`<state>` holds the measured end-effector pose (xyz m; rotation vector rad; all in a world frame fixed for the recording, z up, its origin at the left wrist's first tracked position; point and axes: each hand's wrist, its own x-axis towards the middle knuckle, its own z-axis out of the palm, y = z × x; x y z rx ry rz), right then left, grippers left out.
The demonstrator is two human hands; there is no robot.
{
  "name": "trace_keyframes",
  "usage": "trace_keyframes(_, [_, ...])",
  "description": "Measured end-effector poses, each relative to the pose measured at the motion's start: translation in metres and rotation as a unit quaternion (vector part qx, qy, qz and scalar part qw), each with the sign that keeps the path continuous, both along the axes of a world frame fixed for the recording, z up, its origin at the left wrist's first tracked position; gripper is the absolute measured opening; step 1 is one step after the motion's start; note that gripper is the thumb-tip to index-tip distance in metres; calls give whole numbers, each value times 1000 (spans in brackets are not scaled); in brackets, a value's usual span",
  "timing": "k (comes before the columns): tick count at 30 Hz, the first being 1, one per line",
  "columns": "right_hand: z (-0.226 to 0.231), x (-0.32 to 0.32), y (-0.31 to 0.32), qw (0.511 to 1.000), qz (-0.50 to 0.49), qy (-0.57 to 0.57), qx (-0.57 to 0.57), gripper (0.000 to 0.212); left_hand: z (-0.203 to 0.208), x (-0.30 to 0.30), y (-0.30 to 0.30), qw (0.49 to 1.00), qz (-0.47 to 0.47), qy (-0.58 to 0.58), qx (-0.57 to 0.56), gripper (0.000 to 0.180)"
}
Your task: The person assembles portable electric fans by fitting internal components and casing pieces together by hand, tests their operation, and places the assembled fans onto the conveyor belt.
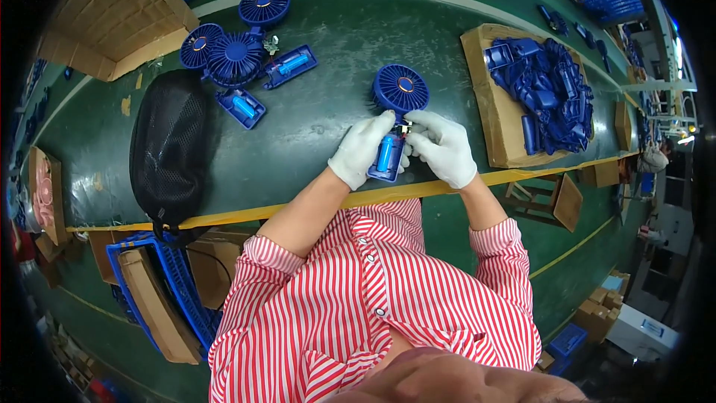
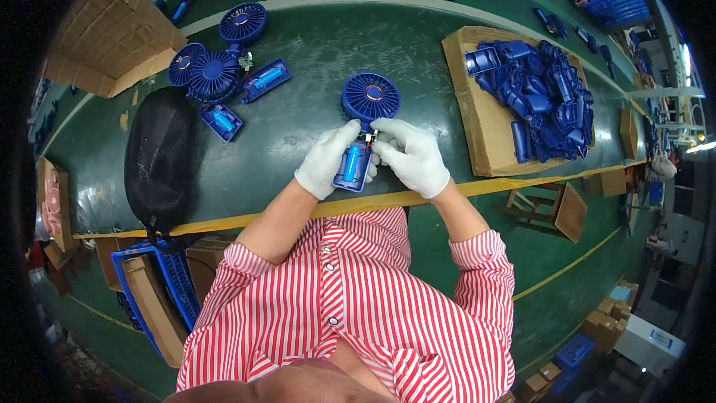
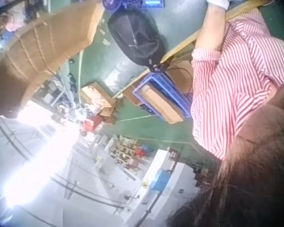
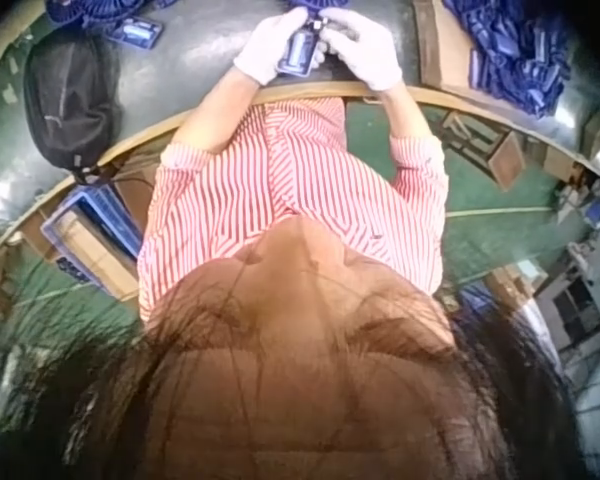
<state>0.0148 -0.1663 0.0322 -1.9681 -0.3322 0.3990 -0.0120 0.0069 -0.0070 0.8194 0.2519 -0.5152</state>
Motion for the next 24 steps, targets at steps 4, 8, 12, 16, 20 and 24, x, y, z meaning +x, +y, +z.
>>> trace_keyframes(4, [-3,-2,2,995,12,-99,-22,28,1,-1,-1,1000,1,0,-2,42])
trace_keyframes(8, [3,-3,2,970,56,-213,-99,28,-3,0,-3,1000,-4,-11,16,42])
trace_keyframes(12, [2,-3,5,947,54,-293,-116,26,-4,0,-4,1000,-5,-11,19,41])
trace_keyframes(16, [5,-5,8,945,33,-302,-124,25,-2,-1,-5,1000,13,-11,7,42])
trace_keyframes(20, [4,-6,9,934,42,-324,-142,24,-3,-2,-4,1000,10,-5,18,43])
trace_keyframes(24, [5,-6,9,927,52,-341,-149,25,-4,-3,-5,1000,10,-13,23,45])
